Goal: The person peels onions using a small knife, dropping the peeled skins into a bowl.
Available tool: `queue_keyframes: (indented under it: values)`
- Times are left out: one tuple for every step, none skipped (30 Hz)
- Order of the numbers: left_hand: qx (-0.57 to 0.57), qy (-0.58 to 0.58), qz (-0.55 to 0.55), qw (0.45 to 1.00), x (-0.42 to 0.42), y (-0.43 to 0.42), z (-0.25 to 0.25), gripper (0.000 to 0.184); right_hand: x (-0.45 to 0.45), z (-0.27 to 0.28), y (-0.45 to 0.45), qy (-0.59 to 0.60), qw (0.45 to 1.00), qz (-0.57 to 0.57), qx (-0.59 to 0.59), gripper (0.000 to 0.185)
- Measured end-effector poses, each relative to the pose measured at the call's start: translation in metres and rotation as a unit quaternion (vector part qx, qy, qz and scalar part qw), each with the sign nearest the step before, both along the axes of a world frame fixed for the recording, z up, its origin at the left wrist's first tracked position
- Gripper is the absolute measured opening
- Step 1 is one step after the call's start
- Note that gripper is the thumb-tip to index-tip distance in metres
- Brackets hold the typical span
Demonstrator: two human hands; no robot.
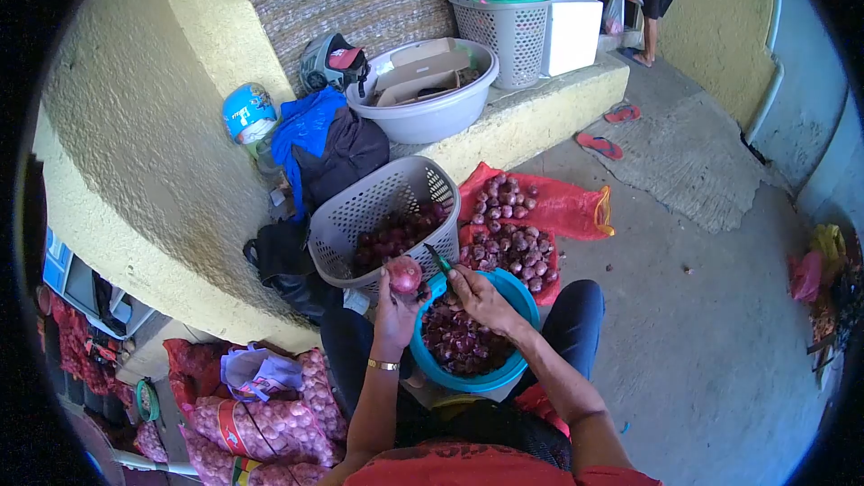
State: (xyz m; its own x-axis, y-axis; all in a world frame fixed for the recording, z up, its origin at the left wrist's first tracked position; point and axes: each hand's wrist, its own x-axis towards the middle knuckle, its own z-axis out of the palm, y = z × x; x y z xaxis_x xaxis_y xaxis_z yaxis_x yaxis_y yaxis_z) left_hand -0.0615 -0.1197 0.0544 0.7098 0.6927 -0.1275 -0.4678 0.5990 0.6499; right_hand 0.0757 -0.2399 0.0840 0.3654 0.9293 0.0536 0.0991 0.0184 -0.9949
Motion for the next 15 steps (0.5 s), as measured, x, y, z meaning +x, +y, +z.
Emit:
queue_keyframes:
  values:
    - [0.024, 0.014, 0.005, 1.000, 0.000, 0.000, -0.002, 0.048, -0.002, -0.002, 0.000, 0.022, 1.000, 0.002, 0.001, 0.028]
    - [0.047, 0.028, 0.010, 0.998, -0.001, 0.000, -0.003, 0.047, -0.004, -0.001, -0.001, 0.044, 0.999, 0.004, 0.001, 0.026]
    - [0.047, 0.028, 0.012, 0.998, -0.002, -0.001, -0.004, 0.047, -0.006, 0.000, -0.002, 0.044, 0.999, 0.006, 0.001, 0.026]
    - [0.067, 0.047, 0.022, 0.996, -0.002, -0.001, -0.004, 0.048, -0.008, 0.003, -0.003, 0.049, 0.999, 0.002, 0.013, 0.025]
    - [0.087, 0.065, 0.033, 0.994, -0.002, -0.001, -0.004, 0.048, -0.010, 0.007, -0.005, 0.054, 0.998, -0.001, 0.026, 0.025]
    - [0.086, 0.065, 0.037, 0.993, -0.001, 0.000, -0.005, 0.048, -0.012, 0.014, -0.007, 0.054, 0.998, 0.002, 0.026, 0.025]
    - [0.089, 0.058, 0.042, 0.993, -0.001, 0.001, -0.007, 0.049, -0.012, 0.021, -0.010, 0.057, 0.998, 0.007, 0.008, 0.025]
    - [0.091, 0.052, 0.048, 0.993, -0.001, 0.000, -0.006, 0.050, -0.012, 0.025, -0.012, 0.061, 0.998, 0.012, -0.010, 0.026]
    - [0.089, 0.054, 0.050, 0.993, 0.000, 0.000, -0.005, 0.050, -0.013, 0.024, -0.011, 0.062, 0.998, 0.015, -0.012, 0.026]
    - [0.066, 0.037, 0.045, 0.996, 0.001, 0.000, -0.004, 0.051, -0.014, 0.023, -0.011, 0.049, 0.999, 0.003, 0.022, 0.027]
    - [0.043, 0.020, 0.040, 0.998, 0.002, -0.001, -0.001, 0.052, -0.015, 0.023, -0.011, 0.036, 0.998, -0.008, 0.055, 0.028]
    - [0.041, 0.021, 0.043, 0.998, 0.002, -0.002, 0.003, 0.052, -0.015, 0.024, -0.011, 0.037, 0.998, -0.005, 0.053, 0.028]
    - [0.032, 0.012, 0.037, 0.999, 0.003, -0.002, 0.007, 0.053, -0.015, 0.027, -0.010, 0.049, 0.997, -0.014, 0.058, 0.028]
    - [0.024, 0.003, 0.031, 0.999, 0.003, -0.002, 0.010, 0.054, -0.016, 0.028, -0.010, 0.060, 0.996, -0.023, 0.063, 0.028]
    - [0.023, 0.003, 0.032, 0.999, 0.002, -0.001, 0.010, 0.054, -0.012, 0.020, -0.010, 0.043, 0.997, -0.032, 0.050, 0.029]
